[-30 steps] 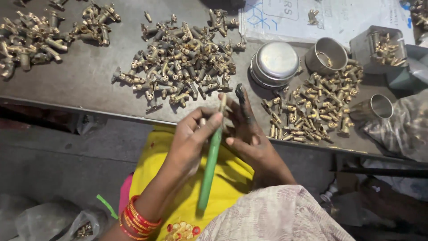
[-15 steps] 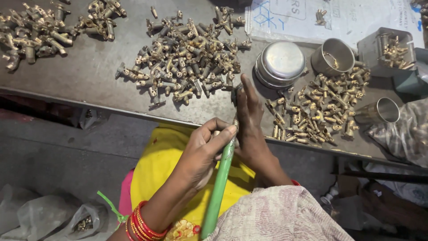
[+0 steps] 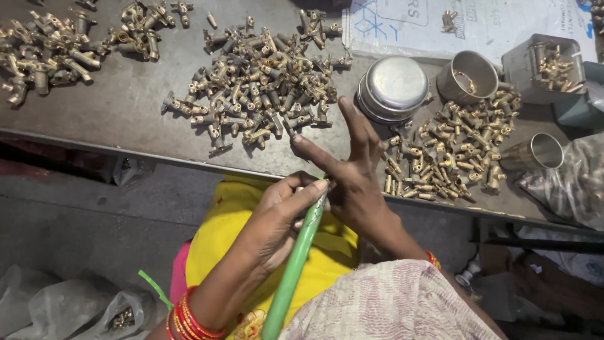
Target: Cleaning and deburring small brass fittings using a hand tool at a workbench.
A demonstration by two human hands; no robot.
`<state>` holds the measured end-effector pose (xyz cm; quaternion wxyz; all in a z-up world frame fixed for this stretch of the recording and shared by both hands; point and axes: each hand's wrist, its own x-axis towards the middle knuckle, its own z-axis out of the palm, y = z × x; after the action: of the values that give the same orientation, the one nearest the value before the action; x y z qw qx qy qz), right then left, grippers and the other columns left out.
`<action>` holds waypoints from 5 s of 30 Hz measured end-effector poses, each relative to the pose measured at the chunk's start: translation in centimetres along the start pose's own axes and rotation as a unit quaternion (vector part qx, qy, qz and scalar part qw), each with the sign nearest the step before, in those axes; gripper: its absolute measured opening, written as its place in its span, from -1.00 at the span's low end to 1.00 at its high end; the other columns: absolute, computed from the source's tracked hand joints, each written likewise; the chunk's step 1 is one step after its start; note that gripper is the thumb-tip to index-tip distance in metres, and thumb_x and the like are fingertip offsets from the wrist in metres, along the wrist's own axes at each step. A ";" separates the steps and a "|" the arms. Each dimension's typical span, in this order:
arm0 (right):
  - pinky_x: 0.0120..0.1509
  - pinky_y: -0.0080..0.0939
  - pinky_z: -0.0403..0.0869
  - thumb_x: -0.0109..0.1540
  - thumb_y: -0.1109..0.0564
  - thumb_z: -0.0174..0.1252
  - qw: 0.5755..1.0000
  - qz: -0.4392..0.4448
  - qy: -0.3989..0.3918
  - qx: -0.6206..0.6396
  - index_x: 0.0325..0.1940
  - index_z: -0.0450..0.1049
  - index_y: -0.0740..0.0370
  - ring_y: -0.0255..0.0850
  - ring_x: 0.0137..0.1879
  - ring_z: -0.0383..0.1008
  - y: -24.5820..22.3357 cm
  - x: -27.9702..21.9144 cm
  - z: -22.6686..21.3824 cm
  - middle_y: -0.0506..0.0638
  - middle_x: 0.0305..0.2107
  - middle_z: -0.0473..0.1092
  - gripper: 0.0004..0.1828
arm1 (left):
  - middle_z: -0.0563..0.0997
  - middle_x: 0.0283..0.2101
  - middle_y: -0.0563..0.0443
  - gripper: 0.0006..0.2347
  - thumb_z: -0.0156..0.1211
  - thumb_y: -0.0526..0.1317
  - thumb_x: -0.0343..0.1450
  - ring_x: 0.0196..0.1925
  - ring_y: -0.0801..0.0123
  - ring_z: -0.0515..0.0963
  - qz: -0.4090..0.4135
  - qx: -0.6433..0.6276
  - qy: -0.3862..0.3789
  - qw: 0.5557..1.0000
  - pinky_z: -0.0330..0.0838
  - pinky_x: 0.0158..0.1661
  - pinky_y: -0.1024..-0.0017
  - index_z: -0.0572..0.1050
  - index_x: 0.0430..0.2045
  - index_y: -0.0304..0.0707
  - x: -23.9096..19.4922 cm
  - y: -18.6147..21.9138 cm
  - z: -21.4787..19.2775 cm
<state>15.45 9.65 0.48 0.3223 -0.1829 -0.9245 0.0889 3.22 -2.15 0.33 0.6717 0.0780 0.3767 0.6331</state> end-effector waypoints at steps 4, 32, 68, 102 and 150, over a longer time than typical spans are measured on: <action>0.67 0.05 -0.03 0.29 -0.06 0.38 0.998 -0.016 -0.010 -0.058 0.33 0.56 -0.28 0.08 0.65 -0.10 0.1 0.4 -0.7 0.11 0.57 -0.16 -0.51 | 0.55 -0.49 0.10 -0.83 0.27 -0.20 0.41 -0.60 0.65 0.35 -0.007 0.040 -0.006 0.999 0.16 -0.60 0.65 0.50 -0.28 -0.31 -0.1 0.6 -0.6; -0.24 -0.21 0.48 0.29 0.29 0.05 0.656 0.386 -0.093 0.642 0.67 -0.24 -0.13 -0.18 -0.26 0.52 -1.7 -5.0 0.0 0.25 -0.06 0.49 -0.04 | 0.47 -0.33 0.11 -0.75 0.20 -0.08 0.52 -0.32 0.54 0.38 0.352 0.019 0.139 0.925 0.31 -0.26 0.53 0.50 -0.23 -0.35 6.4 2.8 -5.2; -0.57 -0.45 0.29 0.33 0.15 0.03 0.702 0.383 -0.149 0.581 0.65 -0.14 -0.03 -0.44 -0.60 0.28 0.1 -3.6 -1.7 0.16 -0.19 0.56 -0.17 | 0.61 0.13 -0.18 -0.68 0.17 -0.41 0.49 0.21 0.21 0.60 0.283 0.073 -0.060 0.955 0.48 0.25 0.33 0.46 0.16 -0.36 6.0 3.9 -6.9; -0.25 -0.38 0.50 0.21 0.20 0.22 0.813 0.395 -0.192 0.382 0.58 0.14 0.03 -0.46 -0.30 0.44 6.2 -3.1 -6.0 0.00 -0.24 0.55 -0.16 | 0.40 0.41 -0.12 -0.79 0.18 -0.28 0.52 0.43 0.13 0.40 0.396 0.407 0.091 0.818 0.26 0.36 0.23 0.62 0.00 -0.25 5.6 3.8 -5.5; 0.00 0.01 0.49 0.20 0.29 0.26 0.944 0.219 -0.176 -0.173 0.54 0.32 0.04 0.04 -0.10 0.58 22.1 13.3 -13.3 0.26 -0.16 0.57 -0.21 | 0.64 -0.21 0.04 -0.85 0.26 -0.35 0.44 -0.24 0.57 0.61 0.320 0.215 0.112 0.916 0.52 -0.20 0.60 0.54 -0.17 -0.40 7.6 1.3 -4.6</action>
<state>20.39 35.80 12.06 0.0906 -0.4151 -0.9049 0.0268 -1.27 3.30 -5.23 0.3538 0.2650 0.5318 0.7224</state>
